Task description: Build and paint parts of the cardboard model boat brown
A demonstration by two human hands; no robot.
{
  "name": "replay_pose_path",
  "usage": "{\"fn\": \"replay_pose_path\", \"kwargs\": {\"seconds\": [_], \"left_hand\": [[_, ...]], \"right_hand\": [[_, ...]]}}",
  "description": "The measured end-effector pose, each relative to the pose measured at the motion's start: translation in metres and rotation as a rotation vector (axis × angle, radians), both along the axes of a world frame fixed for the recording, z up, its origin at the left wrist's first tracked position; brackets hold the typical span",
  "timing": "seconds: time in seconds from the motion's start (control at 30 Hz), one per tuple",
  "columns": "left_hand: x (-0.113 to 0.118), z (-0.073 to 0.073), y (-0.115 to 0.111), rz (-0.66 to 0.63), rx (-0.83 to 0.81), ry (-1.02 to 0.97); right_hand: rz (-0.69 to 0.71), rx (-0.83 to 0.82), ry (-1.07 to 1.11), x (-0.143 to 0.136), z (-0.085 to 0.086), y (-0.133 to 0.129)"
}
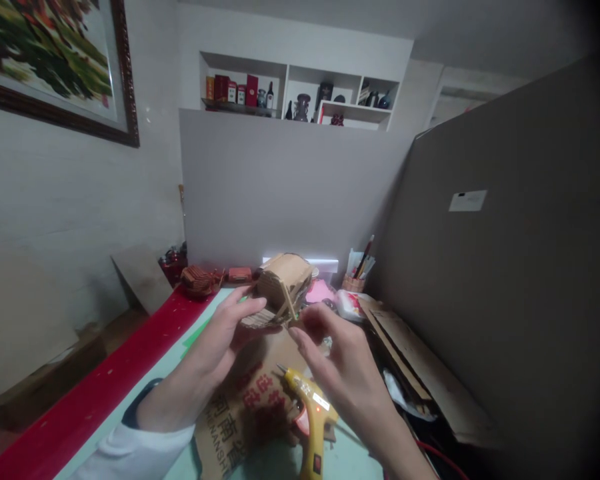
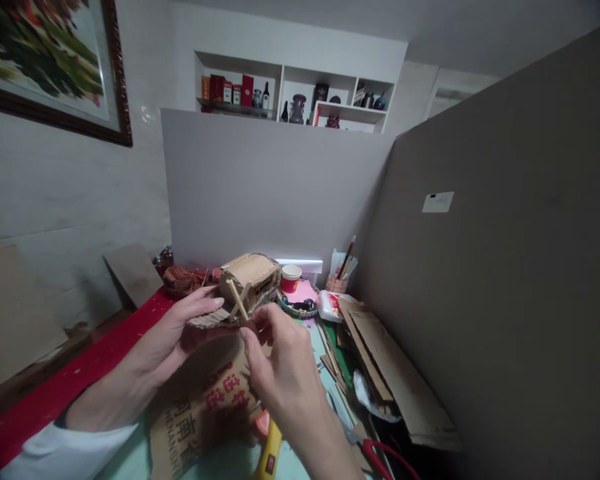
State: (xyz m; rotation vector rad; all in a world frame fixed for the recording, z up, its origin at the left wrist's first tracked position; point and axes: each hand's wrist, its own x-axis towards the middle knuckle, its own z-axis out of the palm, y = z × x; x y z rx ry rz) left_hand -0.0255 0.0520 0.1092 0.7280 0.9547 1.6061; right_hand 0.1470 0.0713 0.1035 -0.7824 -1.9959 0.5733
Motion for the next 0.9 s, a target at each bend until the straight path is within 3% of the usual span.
{"fn": "replay_pose_path", "kwargs": {"seconds": [0.9], "left_hand": [[-0.0033, -0.0031, 0.001, 0.004, 0.011, 0.042]], "right_hand": [[-0.067, 0.075, 0.004, 0.0019, 0.002, 0.0001]]}}
